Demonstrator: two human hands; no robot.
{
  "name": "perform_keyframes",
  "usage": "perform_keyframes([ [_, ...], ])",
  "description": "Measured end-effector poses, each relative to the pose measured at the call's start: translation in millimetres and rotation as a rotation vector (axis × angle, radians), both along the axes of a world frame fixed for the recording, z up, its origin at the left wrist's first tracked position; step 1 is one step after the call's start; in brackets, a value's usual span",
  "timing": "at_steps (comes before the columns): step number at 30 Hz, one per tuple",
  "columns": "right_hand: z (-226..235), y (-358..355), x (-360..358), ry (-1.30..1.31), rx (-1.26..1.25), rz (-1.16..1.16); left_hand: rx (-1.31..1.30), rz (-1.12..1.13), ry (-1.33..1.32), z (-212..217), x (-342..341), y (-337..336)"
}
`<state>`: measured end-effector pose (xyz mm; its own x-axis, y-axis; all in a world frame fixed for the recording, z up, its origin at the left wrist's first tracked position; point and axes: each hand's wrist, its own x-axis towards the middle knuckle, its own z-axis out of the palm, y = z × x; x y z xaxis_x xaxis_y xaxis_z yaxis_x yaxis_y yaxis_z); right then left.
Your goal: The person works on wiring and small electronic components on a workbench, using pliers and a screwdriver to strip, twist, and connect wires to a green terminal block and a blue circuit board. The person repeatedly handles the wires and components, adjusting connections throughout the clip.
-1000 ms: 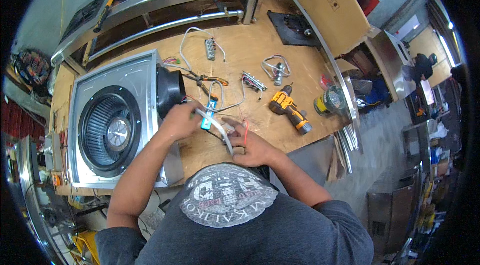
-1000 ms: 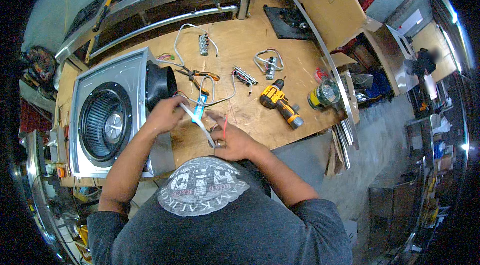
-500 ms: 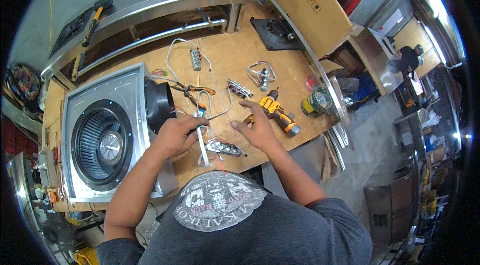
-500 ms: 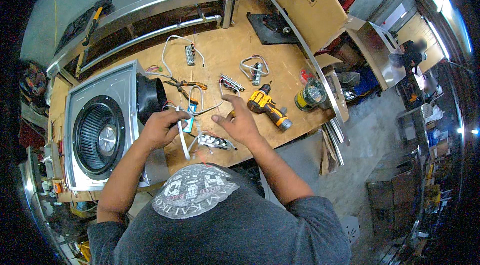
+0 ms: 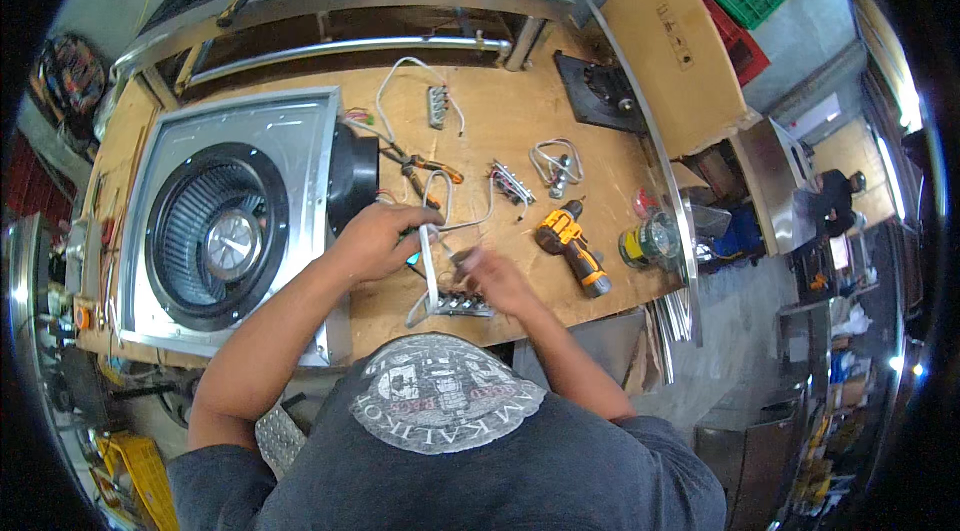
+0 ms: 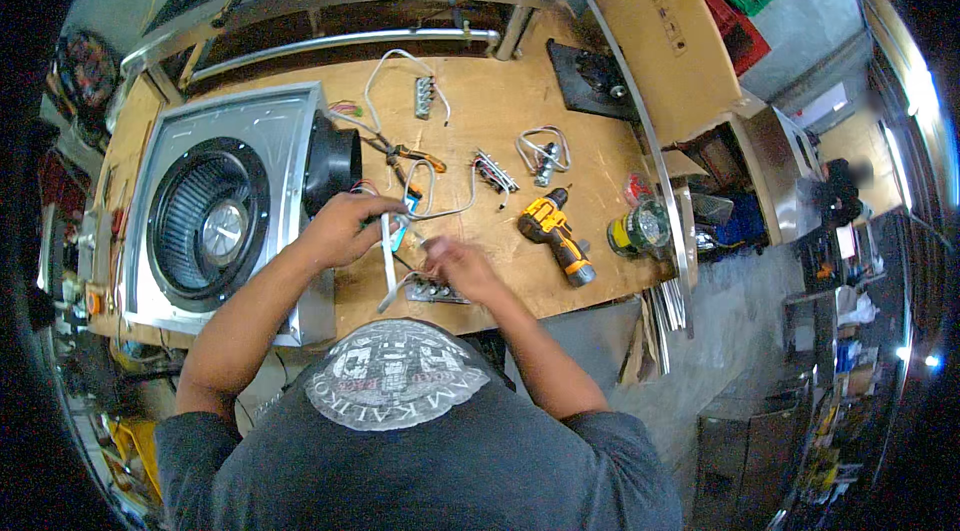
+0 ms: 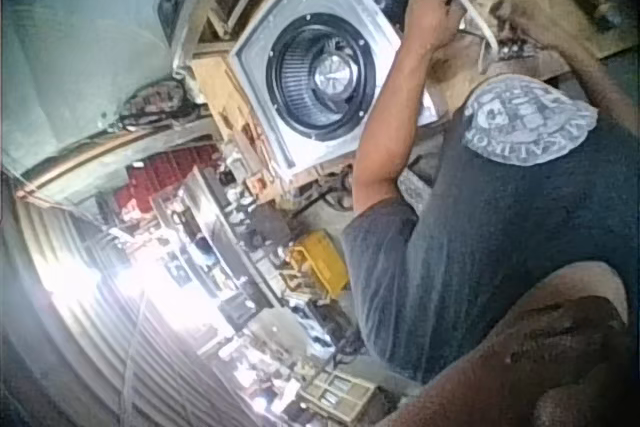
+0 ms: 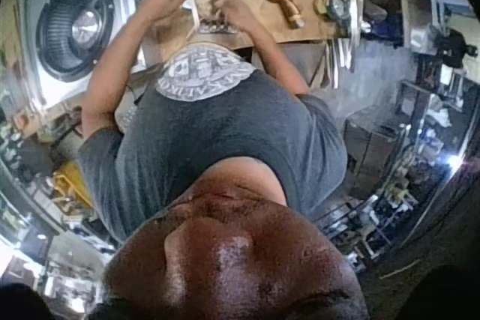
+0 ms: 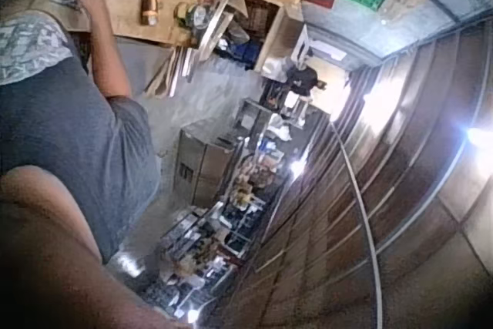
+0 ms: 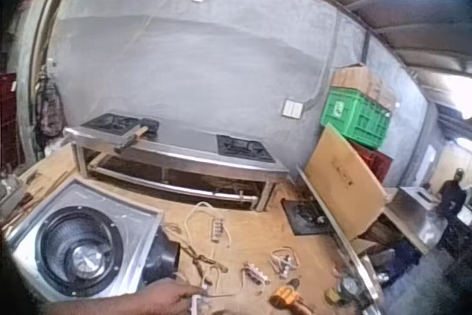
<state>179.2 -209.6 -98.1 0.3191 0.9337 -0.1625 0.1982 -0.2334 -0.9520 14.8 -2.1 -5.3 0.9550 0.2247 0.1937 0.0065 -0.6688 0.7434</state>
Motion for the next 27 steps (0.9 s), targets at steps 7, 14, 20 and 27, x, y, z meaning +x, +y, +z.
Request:
perform_keyframes([
  [7, 103, -7, 27, 0.004, 0.043, -0.132, -0.199, 0.190, 0.143, 24, -4, -2],
  [14, 126, 10, -10, -0.058, 0.090, -0.237, -0.408, 0.248, -0.108, 23, -6, -17],
  [20, 135, 13, -18, -0.131, 0.151, -0.232, -0.360, 0.378, -0.424, 37, -15, -18],
  [27, 123, 16, -49, -0.066, 0.200, -0.148, -0.471, 0.138, -0.210, 26, -7, -29],
])
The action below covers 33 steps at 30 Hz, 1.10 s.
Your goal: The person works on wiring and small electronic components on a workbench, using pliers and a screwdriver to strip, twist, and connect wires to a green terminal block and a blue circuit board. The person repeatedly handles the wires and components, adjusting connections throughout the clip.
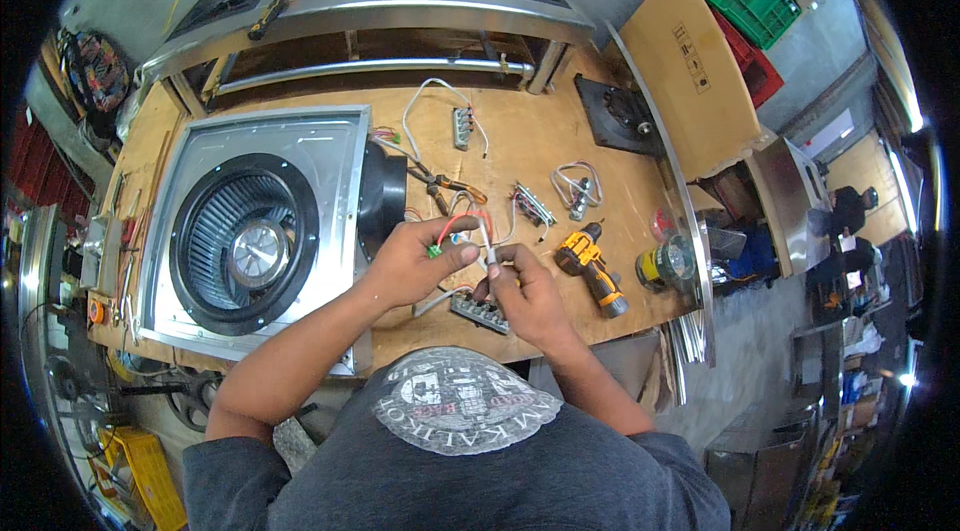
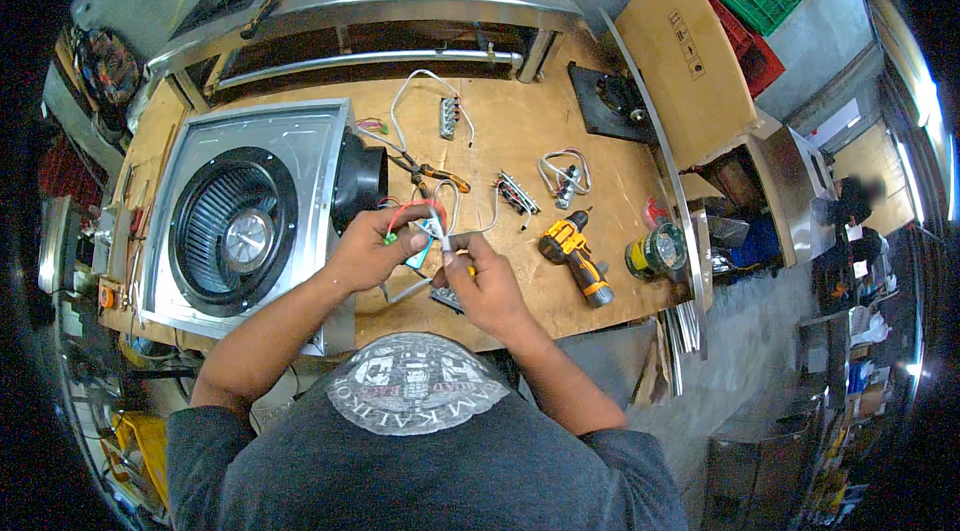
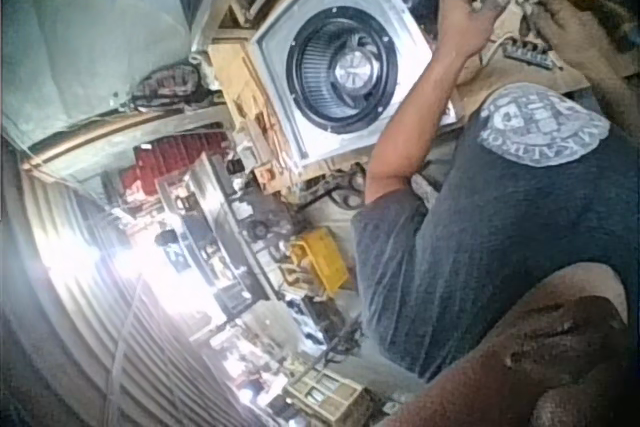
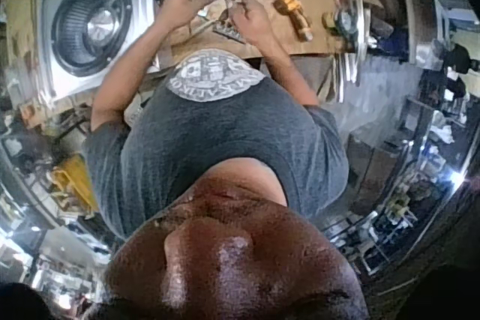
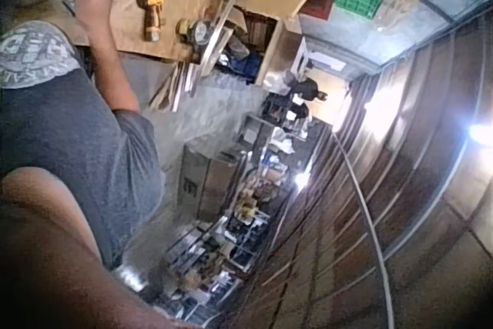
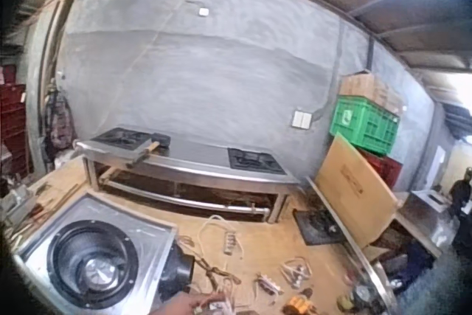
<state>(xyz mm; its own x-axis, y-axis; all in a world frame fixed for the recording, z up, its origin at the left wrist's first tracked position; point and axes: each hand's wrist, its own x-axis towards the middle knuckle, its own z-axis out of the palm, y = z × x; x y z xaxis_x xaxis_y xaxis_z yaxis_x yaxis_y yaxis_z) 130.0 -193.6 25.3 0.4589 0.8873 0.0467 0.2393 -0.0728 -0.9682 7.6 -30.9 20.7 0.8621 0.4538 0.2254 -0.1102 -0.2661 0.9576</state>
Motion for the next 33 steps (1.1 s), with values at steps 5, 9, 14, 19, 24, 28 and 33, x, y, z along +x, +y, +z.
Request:
perform_keyframes([
  [5, 3, 0, -6, -0.175, -0.078, 0.198, -0.181, -0.046, 0.010, 8, -5, 0],
  [9, 21, 0, 1, -0.277, -0.057, 0.060, -0.083, -0.174, 0.082, 5, -6, 1],
  [14, 42, 15, 7, -0.219, -0.047, 0.054, 0.132, -0.242, 0.085, 5, -6, -2],
  [19, 40, 20, 9, -0.194, -0.033, 0.137, 0.404, -0.240, 0.062, 1, -7, 4],
  [24, 48, 20, 13, 0.254, -0.023, 0.079, 0.448, -0.264, 0.054, 4, -11, 5],
  [28, 43, 35, 14, -0.024, -0.172, 0.086, 0.672, -0.276, 0.173, 6, -13, 5],
  [33, 9, 46, 29, -0.334, -0.190, 0.137, 0.686, -0.243, 0.185, 1, -12, 6],
])
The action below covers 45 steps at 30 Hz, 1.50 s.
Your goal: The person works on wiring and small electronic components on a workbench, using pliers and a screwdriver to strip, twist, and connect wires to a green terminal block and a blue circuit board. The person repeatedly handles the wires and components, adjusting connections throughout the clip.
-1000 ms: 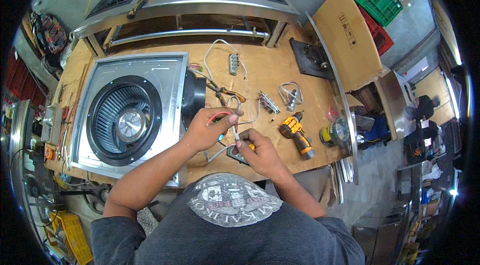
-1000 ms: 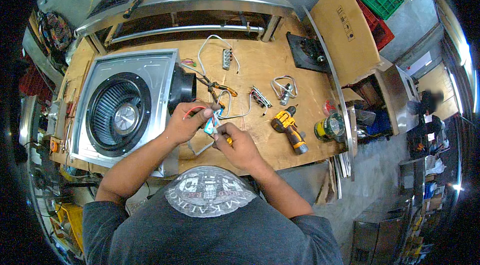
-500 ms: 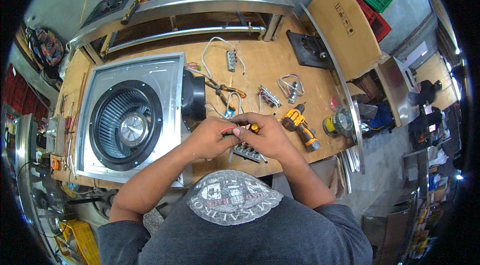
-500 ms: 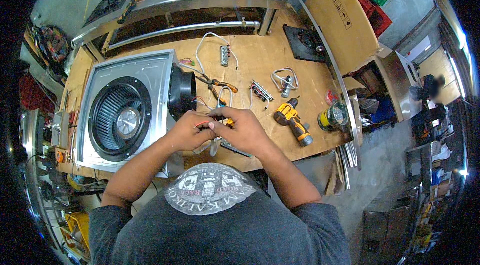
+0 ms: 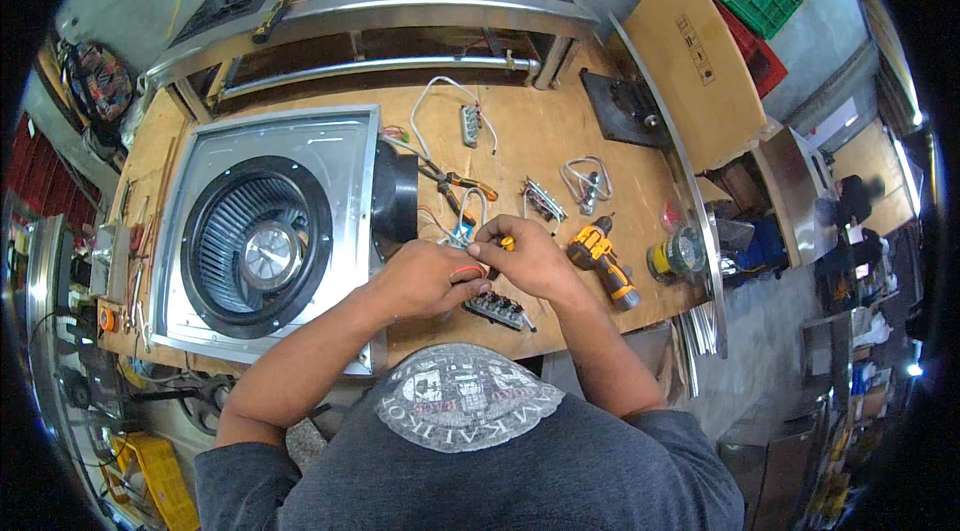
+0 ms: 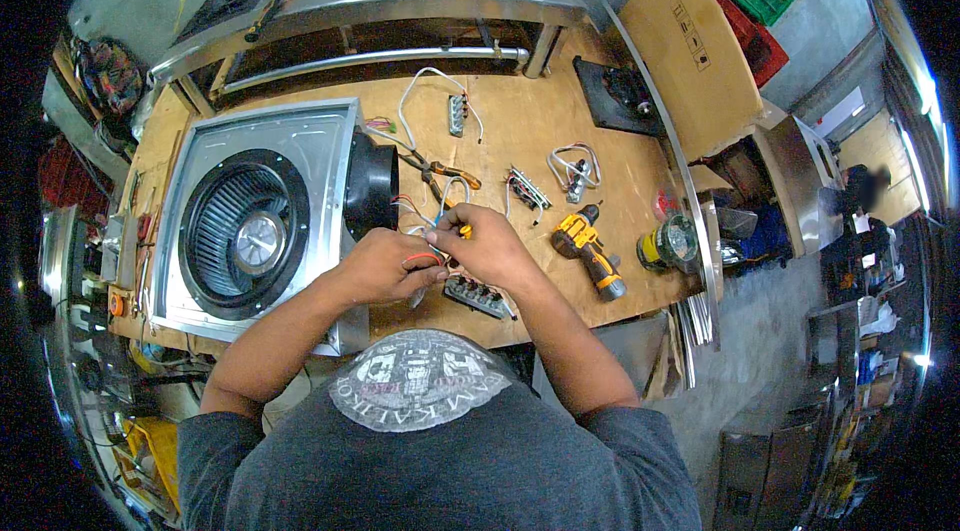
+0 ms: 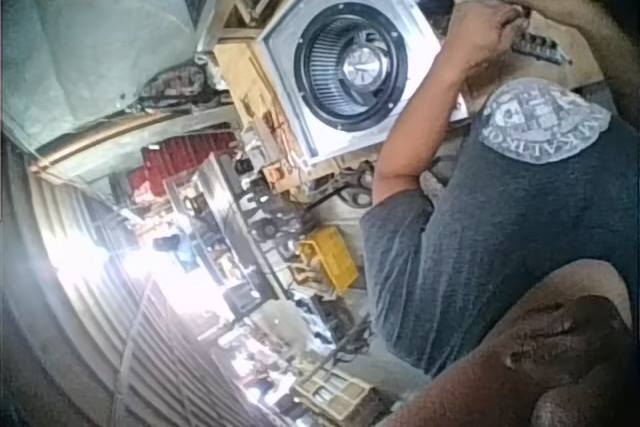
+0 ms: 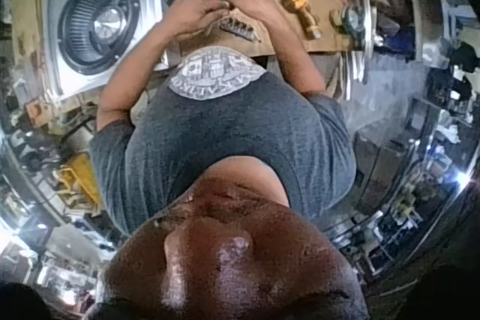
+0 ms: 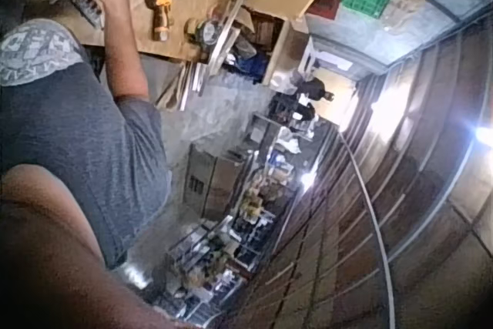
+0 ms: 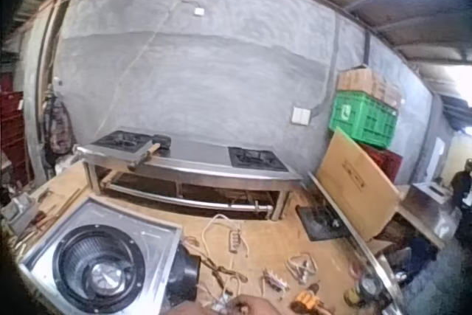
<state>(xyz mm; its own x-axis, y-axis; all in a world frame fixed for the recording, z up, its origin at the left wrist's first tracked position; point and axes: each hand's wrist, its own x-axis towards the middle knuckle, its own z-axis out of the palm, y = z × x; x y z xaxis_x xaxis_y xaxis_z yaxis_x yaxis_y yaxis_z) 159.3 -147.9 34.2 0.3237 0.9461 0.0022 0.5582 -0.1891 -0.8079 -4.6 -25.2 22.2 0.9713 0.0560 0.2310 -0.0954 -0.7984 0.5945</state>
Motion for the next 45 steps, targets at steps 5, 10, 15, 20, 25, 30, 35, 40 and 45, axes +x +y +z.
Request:
perform_keyframes([
  [5, 7, -1, -5, 0.322, 0.218, -0.229, -0.167, 0.121, -0.041, 2, 0, 1],
  [10, 21, -10, 1, 0.522, 0.288, -0.206, -0.884, 0.104, -0.050, -2, 0, 17],
  [15, 41, -22, 0, 0.407, -0.007, -0.149, -1.162, 0.154, -0.016, 7, -3, 22],
  [20, 47, -26, 2, 0.075, 0.137, -0.032, -1.085, 0.017, -0.078, 4, -6, 28],
  [25, 53, -26, -2, 0.085, 0.138, 0.015, -1.183, 0.074, 0.022, 12, -12, 30],
  [30, 52, -31, -7, -0.042, 0.201, -0.057, -1.477, 0.080, 0.001, 16, -12, 28],
  [35, 60, -28, -11, -0.148, 0.269, 0.027, -1.484, 0.034, -0.088, 15, -10, 27],
  [40, 62, -28, -11, -0.229, 0.247, 0.038, -1.400, 0.037, -0.052, 11, -13, 29],
  [45, 61, -31, -10, -0.298, 0.232, 0.032, -1.363, 0.064, -0.056, 13, -12, 27],
])
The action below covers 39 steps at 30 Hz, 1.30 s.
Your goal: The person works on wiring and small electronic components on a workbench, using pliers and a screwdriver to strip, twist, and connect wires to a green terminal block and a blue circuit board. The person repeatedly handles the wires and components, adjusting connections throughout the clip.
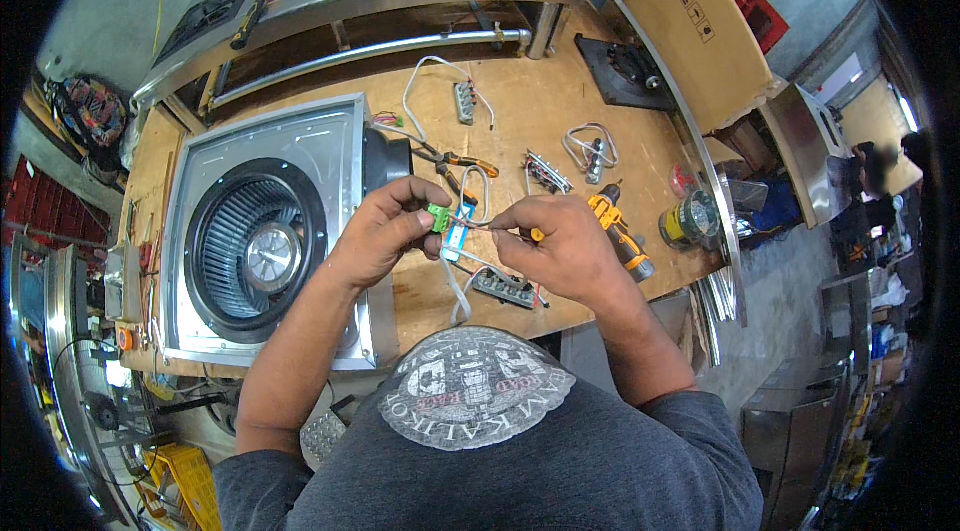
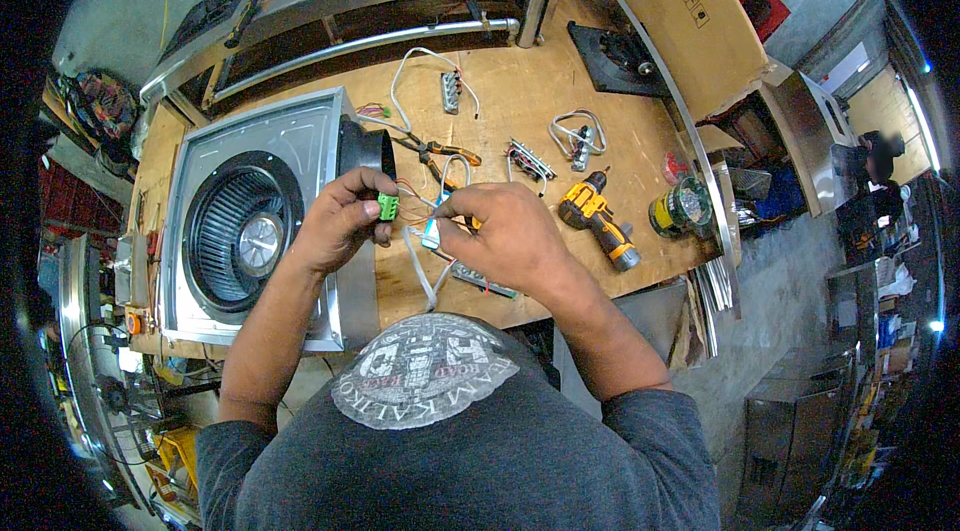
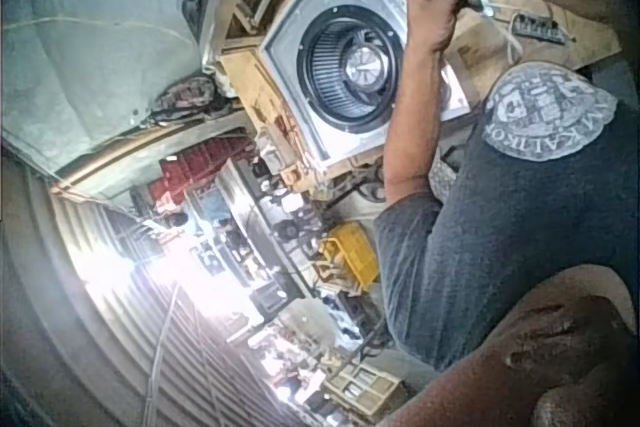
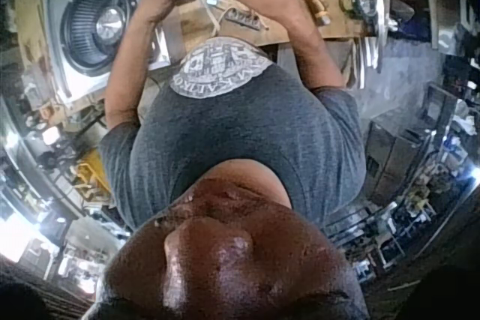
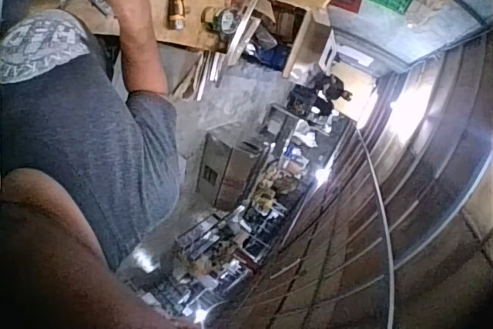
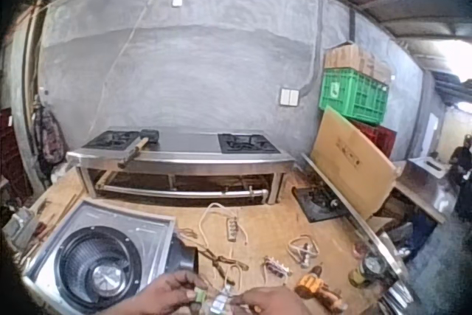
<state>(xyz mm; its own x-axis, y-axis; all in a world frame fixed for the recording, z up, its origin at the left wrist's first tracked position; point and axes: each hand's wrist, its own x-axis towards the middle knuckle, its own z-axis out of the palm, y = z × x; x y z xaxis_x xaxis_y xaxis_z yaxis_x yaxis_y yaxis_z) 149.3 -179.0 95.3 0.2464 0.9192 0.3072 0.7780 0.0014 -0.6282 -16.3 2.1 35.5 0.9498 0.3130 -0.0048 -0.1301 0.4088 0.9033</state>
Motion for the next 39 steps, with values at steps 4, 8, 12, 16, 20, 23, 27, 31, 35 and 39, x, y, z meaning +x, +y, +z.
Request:
perform_keyframes([
  [4, 4, -1, -2, 0.035, -0.032, -0.015, 0.067, -0.006, 0.030, 4, 0, -1],
  [8, 3, 0, -1, 0.131, -0.042, -0.023, 0.153, 0.035, 0.015, 5, 1, -5],
  [12, -3, 4, -4, 0.159, -0.015, -0.025, 0.274, 0.154, 0.011, 3, 5, -14],
  [16, -12, 7, -10, 0.284, -0.045, -0.062, 0.526, 0.179, 0.092, 5, 3, -9],
  [20, -34, 12, -13, 0.482, -0.065, -0.056, 0.547, 0.239, 0.039, 4, 5, -11],
  [23, -48, 14, -11, 0.301, 0.033, -0.011, 0.461, 0.260, 0.071, 2, 5, -14],
  [27, -34, 16, 1, 0.163, 0.213, -0.134, 0.668, 0.336, 0.141, -4, 11, -13],
  [31, 22, 23, -18, 0.617, 0.208, 0.179, 0.798, 0.267, 0.319, -9, 14, -10],
  [35, 49, 50, -27, -0.082, 0.222, 0.288, 0.840, 0.212, 0.347, -22, 16, -2],
  [39, 30, 58, -21, -0.001, 0.192, 0.292, 0.741, 0.208, 0.342, -29, 19, 6],
])
